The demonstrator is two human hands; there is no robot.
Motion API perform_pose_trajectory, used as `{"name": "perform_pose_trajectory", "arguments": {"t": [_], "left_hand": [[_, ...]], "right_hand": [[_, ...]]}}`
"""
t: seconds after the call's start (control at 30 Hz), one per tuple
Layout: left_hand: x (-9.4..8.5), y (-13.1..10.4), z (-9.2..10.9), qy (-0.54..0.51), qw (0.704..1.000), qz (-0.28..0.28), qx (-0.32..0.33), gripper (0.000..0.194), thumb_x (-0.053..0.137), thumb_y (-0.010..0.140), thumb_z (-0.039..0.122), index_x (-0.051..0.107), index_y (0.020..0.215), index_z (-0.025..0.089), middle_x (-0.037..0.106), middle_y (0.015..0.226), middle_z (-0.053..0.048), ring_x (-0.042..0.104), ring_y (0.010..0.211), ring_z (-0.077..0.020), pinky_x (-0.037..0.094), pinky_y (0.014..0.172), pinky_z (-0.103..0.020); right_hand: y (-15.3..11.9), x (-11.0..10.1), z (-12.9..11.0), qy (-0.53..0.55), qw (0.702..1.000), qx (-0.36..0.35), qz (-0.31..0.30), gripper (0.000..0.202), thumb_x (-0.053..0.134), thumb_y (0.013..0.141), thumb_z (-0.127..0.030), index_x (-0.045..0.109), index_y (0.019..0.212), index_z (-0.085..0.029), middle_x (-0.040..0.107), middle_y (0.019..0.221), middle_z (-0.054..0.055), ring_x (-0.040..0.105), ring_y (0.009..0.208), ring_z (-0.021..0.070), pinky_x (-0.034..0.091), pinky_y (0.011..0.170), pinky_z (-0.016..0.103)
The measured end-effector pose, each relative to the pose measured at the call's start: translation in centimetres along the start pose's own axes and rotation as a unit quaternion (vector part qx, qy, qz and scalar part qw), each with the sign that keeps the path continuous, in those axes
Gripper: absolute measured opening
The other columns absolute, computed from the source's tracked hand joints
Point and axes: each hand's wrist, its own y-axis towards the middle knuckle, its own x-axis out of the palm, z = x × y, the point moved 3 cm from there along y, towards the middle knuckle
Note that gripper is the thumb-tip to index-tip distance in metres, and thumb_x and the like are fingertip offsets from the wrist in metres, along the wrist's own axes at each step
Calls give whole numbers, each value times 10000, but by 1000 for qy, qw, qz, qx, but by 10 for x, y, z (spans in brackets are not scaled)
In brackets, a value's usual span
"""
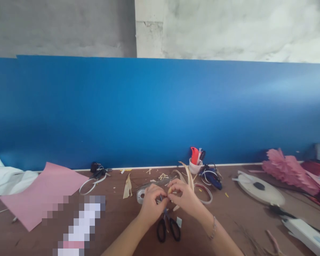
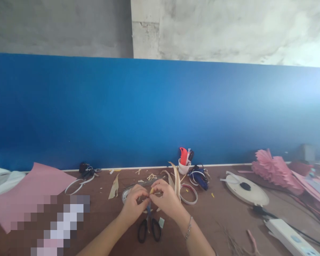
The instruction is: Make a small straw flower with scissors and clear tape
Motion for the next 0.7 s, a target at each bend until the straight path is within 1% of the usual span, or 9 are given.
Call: {"name": "perform_pose_trajectory", "arguments": {"t": [0.1,0.23,0.37,0.47,0.6,0.7], "left_hand": [[0,1,-3,5,1000,3,-2,99,660,696,142,621,618,190,651,699,-16,563,768,-191,385,734,-326],[-2,2,-3,18,1000,-1,5,94,668,709,182,629,626,199,663,715,-11,567,774,-189,377,747,-332],[-2,1,0,48,998,-23,26,94,659,715,175,630,631,205,671,710,-2,562,784,-189,356,750,-335],[-3,0,5,70,996,-38,46,87,641,727,177,631,647,209,669,699,-1,554,784,-193,343,743,-340],[-5,0,11,91,993,-49,58,101,620,742,191,619,643,208,661,686,-4,544,782,-196,333,737,-349],[-5,0,12,99,992,-52,62,115,600,737,150,601,635,204,655,679,2,539,786,-192,329,741,-349]], "right_hand": [[0,-1,-1,10,1000,12,-6,104,579,653,-135,667,622,-181,608,912,53,570,839,183,444,687,270],[0,-5,-1,44,998,27,-23,130,564,713,-199,688,679,-177,616,922,60,576,811,180,440,655,266],[0,-6,0,44,999,24,-16,143,577,719,-221,671,626,-166,618,893,63,571,820,189,436,671,277],[0,-4,2,22,1000,15,-13,144,566,712,-192,650,599,-162,614,881,59,569,798,179,427,672,278],[-1,-2,1,6,1000,1,-9,144,541,699,-160,607,571,-167,603,867,52,566,828,176,418,710,275],[-2,0,-2,11,999,2,-30,177,511,720,-173,558,549,-174,589,813,37,552,804,166,408,713,269]]}}
